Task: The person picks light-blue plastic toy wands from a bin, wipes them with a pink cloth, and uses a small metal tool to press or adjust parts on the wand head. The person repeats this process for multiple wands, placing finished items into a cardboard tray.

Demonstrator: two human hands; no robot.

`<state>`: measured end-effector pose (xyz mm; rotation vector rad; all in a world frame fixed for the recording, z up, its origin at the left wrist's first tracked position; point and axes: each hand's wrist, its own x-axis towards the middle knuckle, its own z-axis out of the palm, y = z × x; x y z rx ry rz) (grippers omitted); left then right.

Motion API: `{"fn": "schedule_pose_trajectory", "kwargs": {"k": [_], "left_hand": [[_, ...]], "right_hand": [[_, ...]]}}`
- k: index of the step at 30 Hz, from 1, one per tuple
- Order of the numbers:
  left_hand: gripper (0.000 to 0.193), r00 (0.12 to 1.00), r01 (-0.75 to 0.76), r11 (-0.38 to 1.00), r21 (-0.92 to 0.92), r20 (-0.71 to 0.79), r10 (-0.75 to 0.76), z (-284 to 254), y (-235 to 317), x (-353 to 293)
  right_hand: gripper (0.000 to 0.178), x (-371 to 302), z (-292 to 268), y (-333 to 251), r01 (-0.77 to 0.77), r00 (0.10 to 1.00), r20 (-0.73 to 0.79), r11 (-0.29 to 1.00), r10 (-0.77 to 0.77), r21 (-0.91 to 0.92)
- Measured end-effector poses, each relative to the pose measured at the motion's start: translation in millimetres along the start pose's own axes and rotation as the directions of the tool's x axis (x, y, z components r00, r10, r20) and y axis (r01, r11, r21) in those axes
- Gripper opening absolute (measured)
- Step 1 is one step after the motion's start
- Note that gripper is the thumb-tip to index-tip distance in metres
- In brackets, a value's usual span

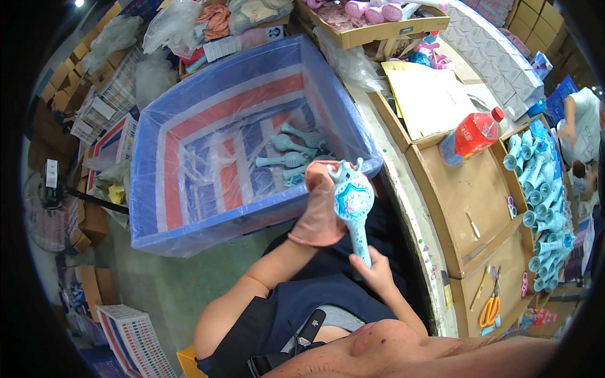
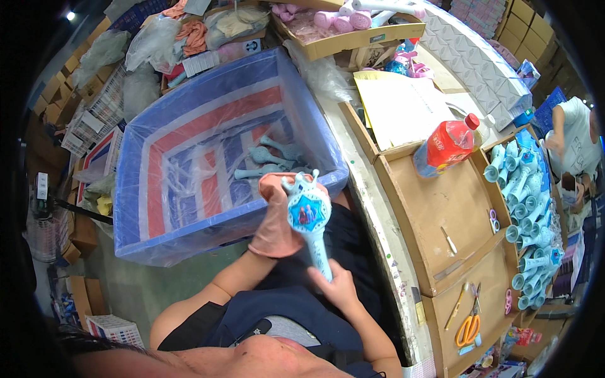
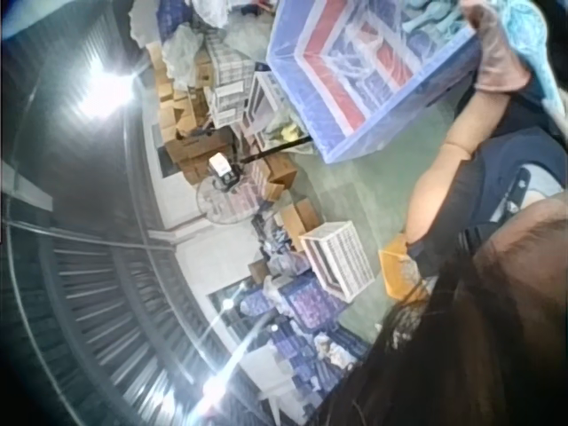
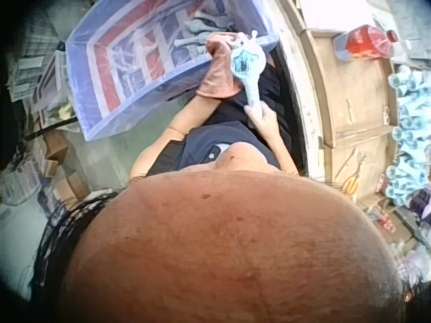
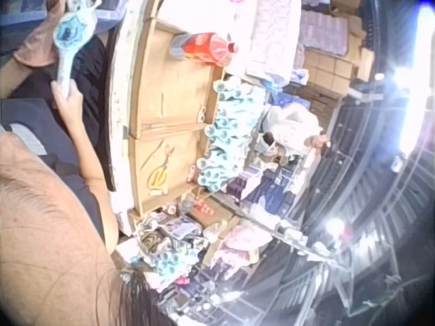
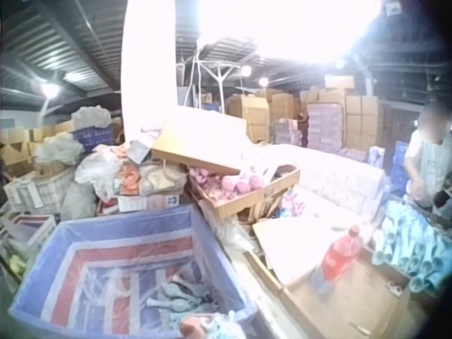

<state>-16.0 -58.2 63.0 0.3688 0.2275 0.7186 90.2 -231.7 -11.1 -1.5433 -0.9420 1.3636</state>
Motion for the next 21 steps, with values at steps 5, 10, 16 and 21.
{"fn": "schedule_pose_trajectory", "kwargs": {"k": [5,10,16,21], "left_hand": [[0.091,0.927,-0.105,0.963,0.248,0.374,0.004,-3.7,17.6,2.6],[0.087,0.957,-0.059,0.998,-0.012,0.283,0.060,9.1,-16.9,-4.8],[0.088,0.997,0.050,0.979,0.197,0.054,-0.062,-4.1,-37.3,-24.1],[0.068,0.994,0.057,0.980,0.189,0.083,-0.074,-13.9,-39.4,-29.6]], "right_hand": [[0.054,-3.4,-15.1,7.3,-0.286,0.846,0.530,0.793,-0.054,0.538],[0.063,19.0,-10.9,4.2,-0.373,0.828,0.548,0.614,-0.117,0.696],[0.071,28.3,-4.2,8.0,-0.484,0.747,0.608,0.406,-0.269,0.775],[0.070,25.4,-1.6,12.8,-0.247,0.873,0.445,0.604,-0.202,0.758]]}}
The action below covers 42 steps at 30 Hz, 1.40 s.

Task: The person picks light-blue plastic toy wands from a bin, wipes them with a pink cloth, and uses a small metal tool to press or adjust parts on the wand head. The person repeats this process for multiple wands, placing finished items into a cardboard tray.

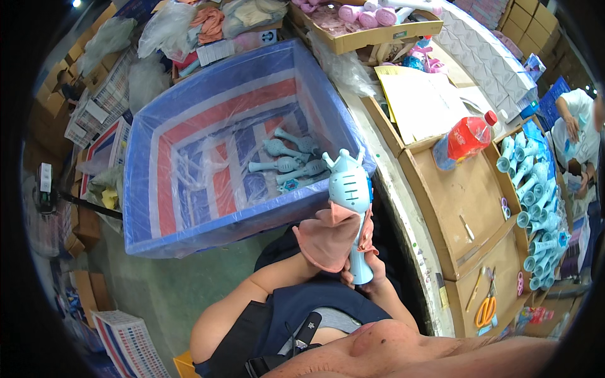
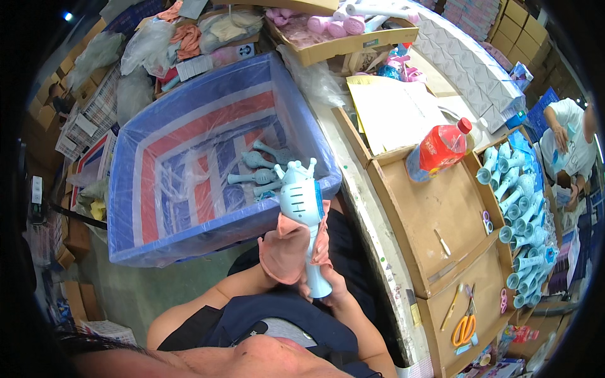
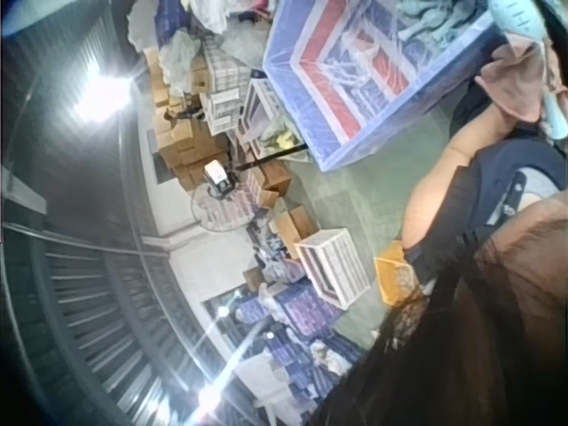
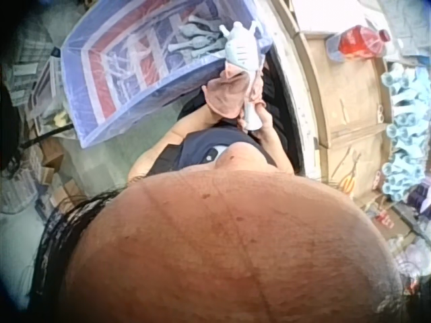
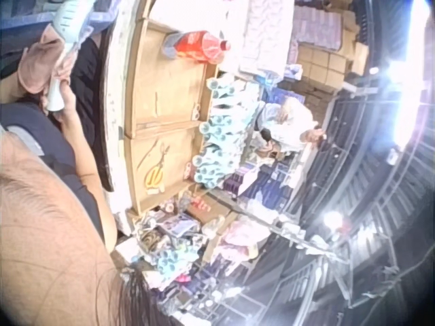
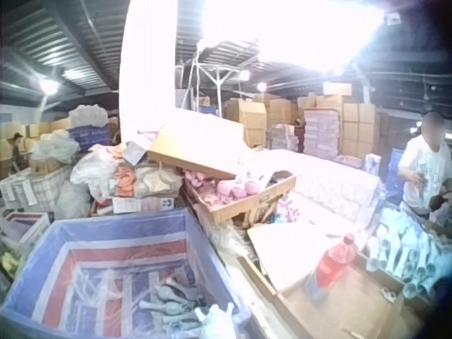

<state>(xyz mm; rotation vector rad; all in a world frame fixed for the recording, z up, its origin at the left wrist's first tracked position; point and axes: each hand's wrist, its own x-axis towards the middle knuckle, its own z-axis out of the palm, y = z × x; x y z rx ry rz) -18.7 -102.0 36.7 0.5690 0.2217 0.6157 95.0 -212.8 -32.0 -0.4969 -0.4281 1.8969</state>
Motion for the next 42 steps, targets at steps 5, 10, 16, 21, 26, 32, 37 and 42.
{"fn": "schedule_pose_trajectory", "kwargs": {"k": [5,10,16,21,26,32,37,42], "left_hand": [[0.062,0.999,0.033,0.993,0.118,0.001,-0.033,0.7,-1.0,-6.9],[0.056,0.999,0.049,0.978,0.201,0.009,-0.052,-3.4,1.0,-12.4],[0.050,0.997,0.061,0.945,0.320,0.029,-0.074,-6.1,2.8,-17.1],[0.044,0.990,0.048,0.879,0.475,0.094,-0.105,3.3,-9.6,-12.5],[0.038,0.984,0.045,0.819,0.572,0.115,-0.134,7.6,-13.8,-16.8],[0.032,0.978,0.022,0.746,0.666,0.139,-0.153,7.2,-12.3,-20.4],[0.026,0.972,-0.077,0.627,0.775,0.198,-0.125,11.3,-16.8,-16.2],[0.021,0.945,-0.279,0.334,0.900,0.319,-0.070,13.7,-14.3,-7.6]], "right_hand": [[0.073,-1.5,-3.6,-0.1,0.045,0.999,0.031,0.997,-0.043,-0.063],[0.073,-4.6,-5.8,3.1,0.053,0.990,-0.123,0.982,-0.076,-0.180],[0.053,-3.4,2.7,-38.4,0.389,0.858,-0.162,0.823,-0.487,-0.413],[0.083,7.3,27.5,-76.1,0.561,0.738,-0.048,0.651,-0.673,-0.512],[0.090,15.1,36.7,-81.2,0.530,0.800,-0.059,0.750,-0.597,-0.397],[0.093,10.1,29.3,-74.7,0.529,0.799,-0.099,0.772,-0.593,-0.352],[0.094,7.1,27.0,-72.3,0.534,0.786,-0.144,0.778,-0.601,-0.330],[0.093,7.8,26.3,-70.8,0.516,0.790,-0.187,0.797,-0.585,-0.314]]}}
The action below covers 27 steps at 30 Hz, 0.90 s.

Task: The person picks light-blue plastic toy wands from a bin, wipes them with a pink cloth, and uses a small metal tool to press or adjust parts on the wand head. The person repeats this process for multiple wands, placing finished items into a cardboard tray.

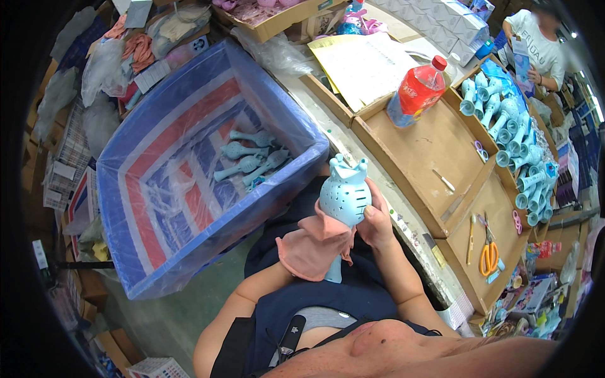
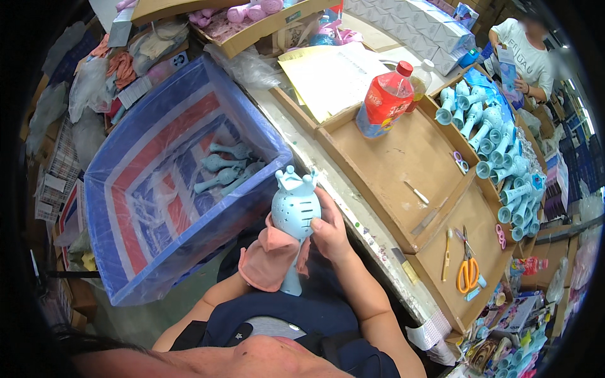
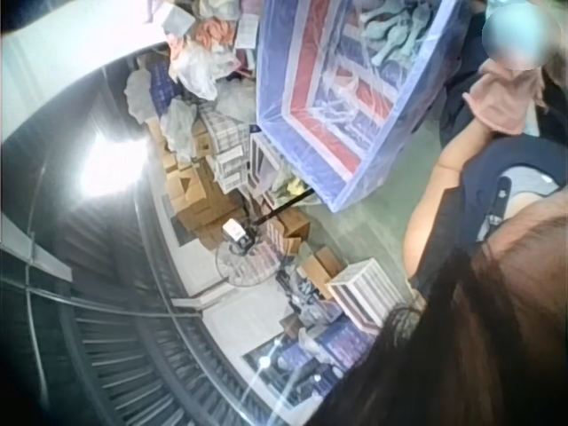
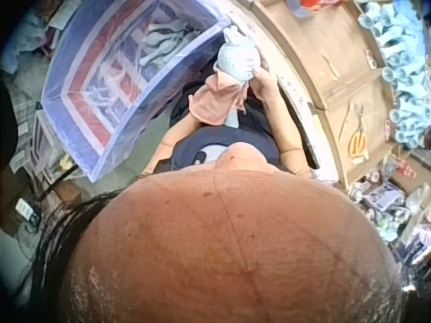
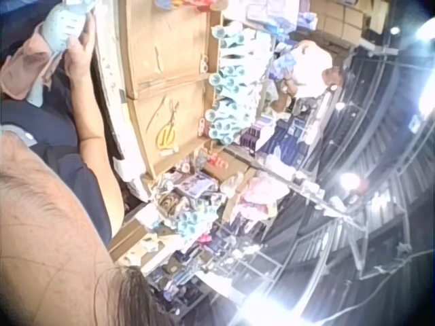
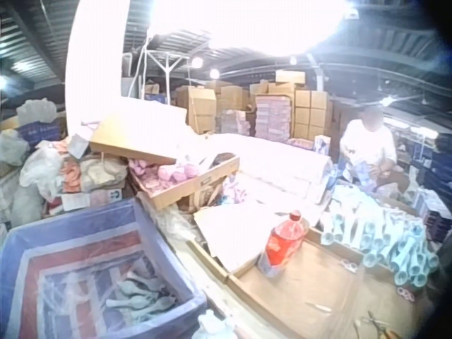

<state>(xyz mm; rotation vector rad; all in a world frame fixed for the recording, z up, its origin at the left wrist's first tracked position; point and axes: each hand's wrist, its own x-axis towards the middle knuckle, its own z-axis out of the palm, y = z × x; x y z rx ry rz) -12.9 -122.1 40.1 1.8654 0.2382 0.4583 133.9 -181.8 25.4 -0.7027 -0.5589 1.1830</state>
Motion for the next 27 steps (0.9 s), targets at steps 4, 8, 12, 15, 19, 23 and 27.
{"fn": "schedule_pose_trajectory", "kwargs": {"k": [4,8,12,15,19,23,27], "left_hand": [[0.017,0.994,-0.113,0.942,0.315,0.045,0.104,-5.9,-3.1,6.9],[0.014,0.997,-0.010,0.939,0.345,0.072,-0.016,-1.8,-6.0,10.9],[0.014,0.999,-0.040,0.969,0.246,0.022,0.035,12.6,-3.2,14.6],[0.015,1.000,-0.003,0.997,0.071,0.009,0.003,13.3,7.0,15.1],[0.018,0.951,0.297,0.941,-0.160,0.138,-0.277,-7.5,19.9,23.3],[0.025,0.792,0.596,0.799,-0.074,0.219,-0.570,-18.7,16.5,43.6],[0.027,0.886,0.456,0.774,-0.440,0.141,-0.443,-6.1,9.5,30.4]], "right_hand": [[0.098,7.7,-3.5,-5.9,-0.031,0.996,0.081,0.999,0.033,-0.035],[0.079,19.1,-5.1,-16.4,-0.018,0.995,-0.097,0.988,0.004,-0.150],[0.069,26.4,-11.4,-34.7,0.129,0.964,-0.186,0.943,-0.192,-0.307],[0.067,32.8,-20.8,-52.0,0.124,0.959,-0.204,0.936,-0.199,-0.328],[0.066,35.7,-18.5,-49.2,0.054,0.963,-0.257,0.993,-0.081,-0.110],[0.059,31.4,-1.1,-23.8,0.102,0.928,-0.334,0.973,-0.168,-0.205],[0.052,27.4,-10.0,-34.4,0.215,0.849,-0.404,0.921,-0.341,-0.326]]}}
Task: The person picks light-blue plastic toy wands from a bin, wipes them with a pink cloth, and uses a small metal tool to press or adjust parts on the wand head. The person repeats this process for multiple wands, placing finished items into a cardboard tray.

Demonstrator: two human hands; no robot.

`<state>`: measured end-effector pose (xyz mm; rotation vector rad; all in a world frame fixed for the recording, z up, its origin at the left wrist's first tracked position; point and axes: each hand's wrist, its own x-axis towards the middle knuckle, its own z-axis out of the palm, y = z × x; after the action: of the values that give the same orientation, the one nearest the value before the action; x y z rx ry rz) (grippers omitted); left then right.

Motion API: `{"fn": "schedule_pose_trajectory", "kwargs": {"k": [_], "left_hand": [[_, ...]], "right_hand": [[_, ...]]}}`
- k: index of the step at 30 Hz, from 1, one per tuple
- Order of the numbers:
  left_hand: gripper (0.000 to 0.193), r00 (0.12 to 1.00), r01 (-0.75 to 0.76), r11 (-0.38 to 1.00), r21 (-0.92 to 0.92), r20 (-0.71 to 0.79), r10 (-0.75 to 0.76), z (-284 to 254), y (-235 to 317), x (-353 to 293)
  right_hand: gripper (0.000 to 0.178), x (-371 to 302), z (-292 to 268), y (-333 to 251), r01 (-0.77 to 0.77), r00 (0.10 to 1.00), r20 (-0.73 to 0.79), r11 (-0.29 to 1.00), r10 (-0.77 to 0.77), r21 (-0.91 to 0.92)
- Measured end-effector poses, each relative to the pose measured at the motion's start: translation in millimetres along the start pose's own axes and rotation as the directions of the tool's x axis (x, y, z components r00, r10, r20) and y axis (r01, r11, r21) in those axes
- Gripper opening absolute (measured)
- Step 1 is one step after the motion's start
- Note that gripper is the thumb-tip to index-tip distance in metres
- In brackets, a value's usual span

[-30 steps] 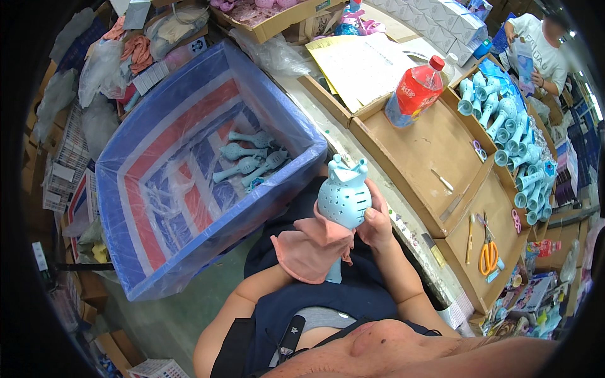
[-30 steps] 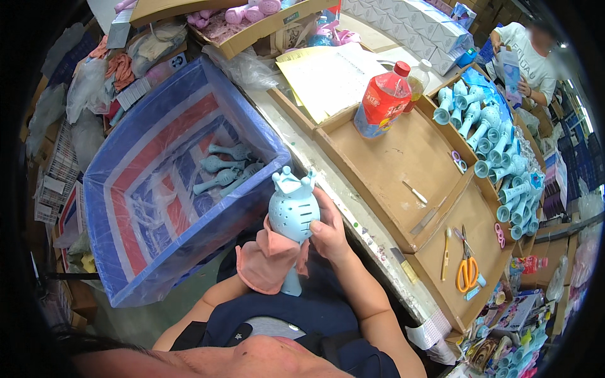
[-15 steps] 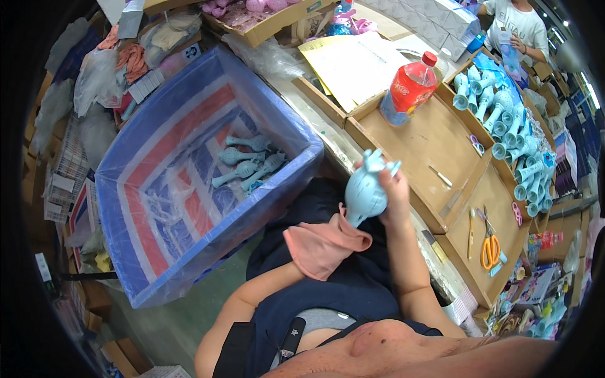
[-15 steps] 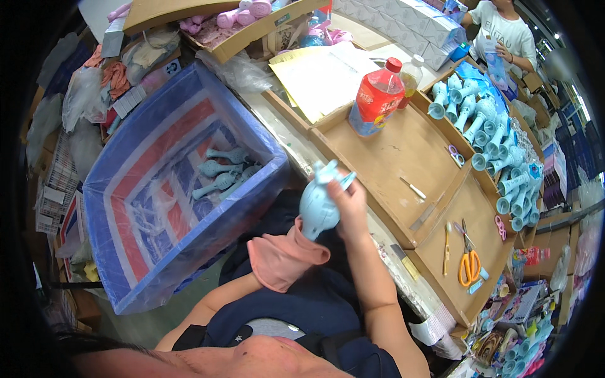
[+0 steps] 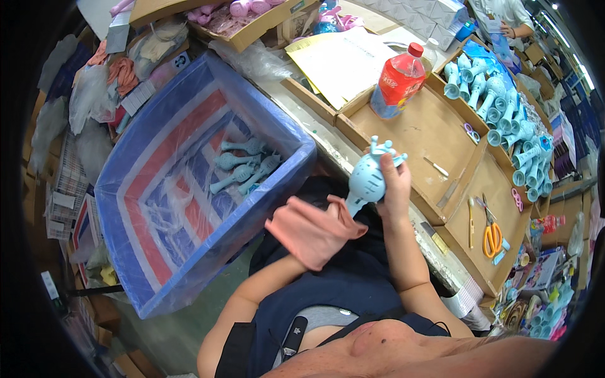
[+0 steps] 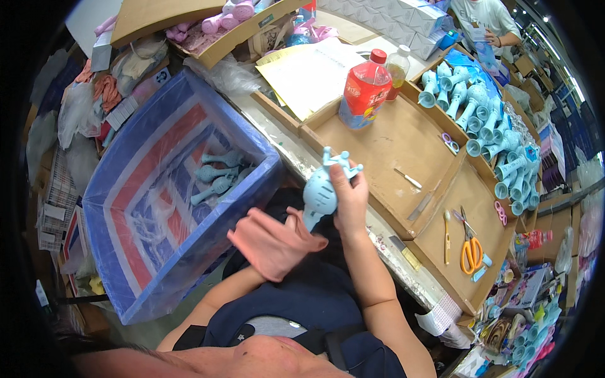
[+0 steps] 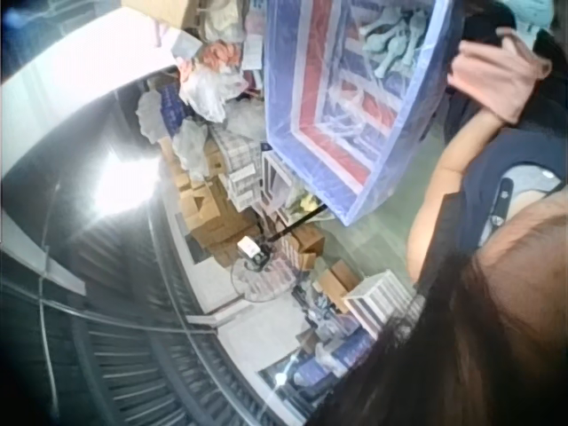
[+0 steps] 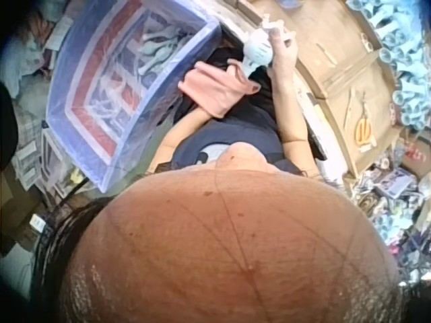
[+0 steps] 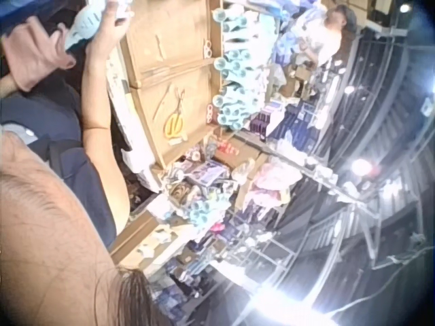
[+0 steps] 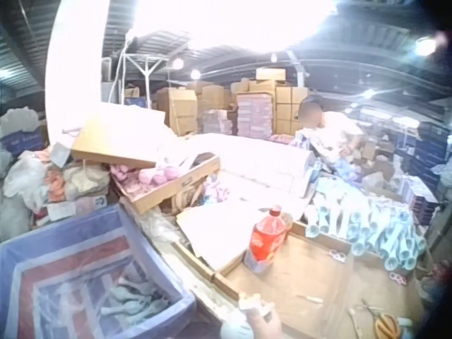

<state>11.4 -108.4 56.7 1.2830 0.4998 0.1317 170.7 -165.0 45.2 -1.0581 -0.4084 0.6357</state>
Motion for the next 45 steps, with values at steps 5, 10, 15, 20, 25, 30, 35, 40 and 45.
{"fn": "schedule_pose_trajectory", "kwargs": {"k": [5,10,15,20,25,30,35,40,45], "left_hand": [[0.033,0.903,0.267,0.841,-0.470,0.427,-0.048,-12.1,-15.2,-19.7],[0.035,0.906,0.282,0.822,-0.495,0.418,-0.058,-12.0,-14.8,-20.8],[0.035,0.974,0.028,0.962,-0.271,0.224,0.035,-1.5,-25.6,-8.1],[0.038,0.965,-0.237,0.964,0.123,0.149,0.218,1.5,-39.5,-9.2],[0.042,0.957,-0.263,0.963,0.054,0.143,0.253,2.8,-36.5,-15.2],[0.025,0.968,0.058,0.997,-0.058,0.246,-0.042,1.9,-9.2,-20.0],[0.021,0.940,0.328,0.941,-0.080,0.130,-0.316,7.3,17.7,3.2],[0.019,0.977,0.004,0.978,0.207,0.209,-0.048,10.0,19.4,1.1],[0.021,0.898,0.380,0.917,-0.125,0.289,-0.332,11.3,10.8,-12.2]], "right_hand": [[0.064,11.5,-11.4,-6.3,-0.188,0.973,0.170,0.967,0.158,0.173],[0.071,21.1,2.5,-0.9,-0.309,0.929,0.340,0.813,0.147,0.494],[0.074,-3.2,-3.4,8.1,-0.183,0.979,0.148,0.923,0.139,0.339],[0.085,-13.7,-11.0,25.0,-0.263,0.952,0.249,0.891,0.178,0.370],[0.087,-8.8,3.3,26.1,-0.466,0.870,0.460,0.599,0.177,0.651],[0.076,20.3,-6.1,2.1,-0.311,0.905,0.410,0.837,0.116,0.451],[0.061,12.5,2.2,6.5,-0.279,0.906,0.379,0.940,0.190,0.196],[0.059,20.1,-6.0,-6.0,-0.141,0.985,0.126,0.965,0.116,0.220],[0.057,28.5,-17.9,-6.9,-0.164,0.985,0.094,0.957,0.145,0.240]]}}
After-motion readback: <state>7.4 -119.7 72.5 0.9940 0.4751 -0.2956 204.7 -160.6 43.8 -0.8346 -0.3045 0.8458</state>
